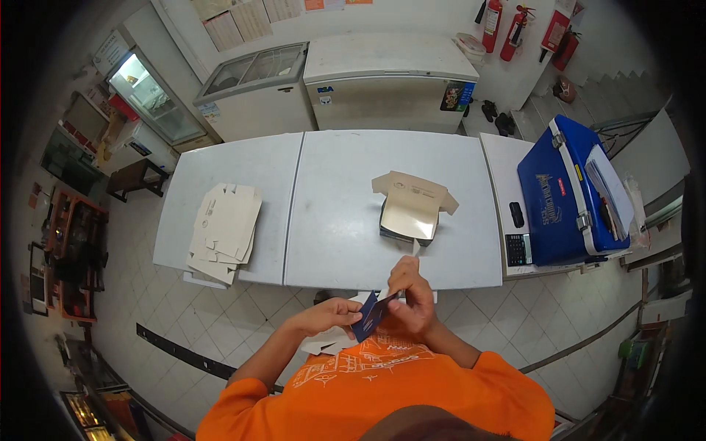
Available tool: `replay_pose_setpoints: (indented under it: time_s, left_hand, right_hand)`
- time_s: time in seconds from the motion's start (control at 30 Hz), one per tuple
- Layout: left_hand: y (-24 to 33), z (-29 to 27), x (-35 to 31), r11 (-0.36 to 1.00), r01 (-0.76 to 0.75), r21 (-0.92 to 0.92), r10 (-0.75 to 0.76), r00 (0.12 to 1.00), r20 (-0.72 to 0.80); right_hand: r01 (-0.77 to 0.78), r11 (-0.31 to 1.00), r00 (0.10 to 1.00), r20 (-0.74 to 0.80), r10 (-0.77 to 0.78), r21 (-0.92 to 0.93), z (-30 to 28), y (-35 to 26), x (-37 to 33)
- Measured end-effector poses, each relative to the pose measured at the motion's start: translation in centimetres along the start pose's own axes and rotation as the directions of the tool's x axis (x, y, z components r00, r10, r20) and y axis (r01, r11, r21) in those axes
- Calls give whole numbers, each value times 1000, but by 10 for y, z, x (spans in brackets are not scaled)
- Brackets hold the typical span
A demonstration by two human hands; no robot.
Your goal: The person assembles cardboard food boxes by hand, folding the flaps and interlocking the tabs to create the box shape.
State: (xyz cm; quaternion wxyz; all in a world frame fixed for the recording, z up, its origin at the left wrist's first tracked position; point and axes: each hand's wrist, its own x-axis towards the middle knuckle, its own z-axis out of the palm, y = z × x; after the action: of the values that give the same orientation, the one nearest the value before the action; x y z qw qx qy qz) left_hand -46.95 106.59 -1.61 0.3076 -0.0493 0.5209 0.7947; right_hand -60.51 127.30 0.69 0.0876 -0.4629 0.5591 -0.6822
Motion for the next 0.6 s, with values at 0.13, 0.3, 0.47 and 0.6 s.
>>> replay_pose_setpoints:
  time_s: [0.13, 0.3, 0.47, 0.6]
  left_hand:
    - [-11, -4, -1, 998, 25, 61, -26, 999, 21]
    - [20, 25, -13, 996, 86, -23, -86, 996, 19]
    - [18, 22, -11, 994, 82, 73, -80, 996, -32]
    - [17, 23, -1, 995, 16, 97, -10, 998, -68]
  right_hand:
    - [3, 967, 972, 227, 56, -254, 2, -35, 20]
    - [11, 943, 948, 304, 97, -334, -1, -47, 12]
    - [-36, 928, 963, 236, 132, -371, -4, -52, 2]
    - [-46, 913, 986, 130, 107, -405, 4, -38, 1]
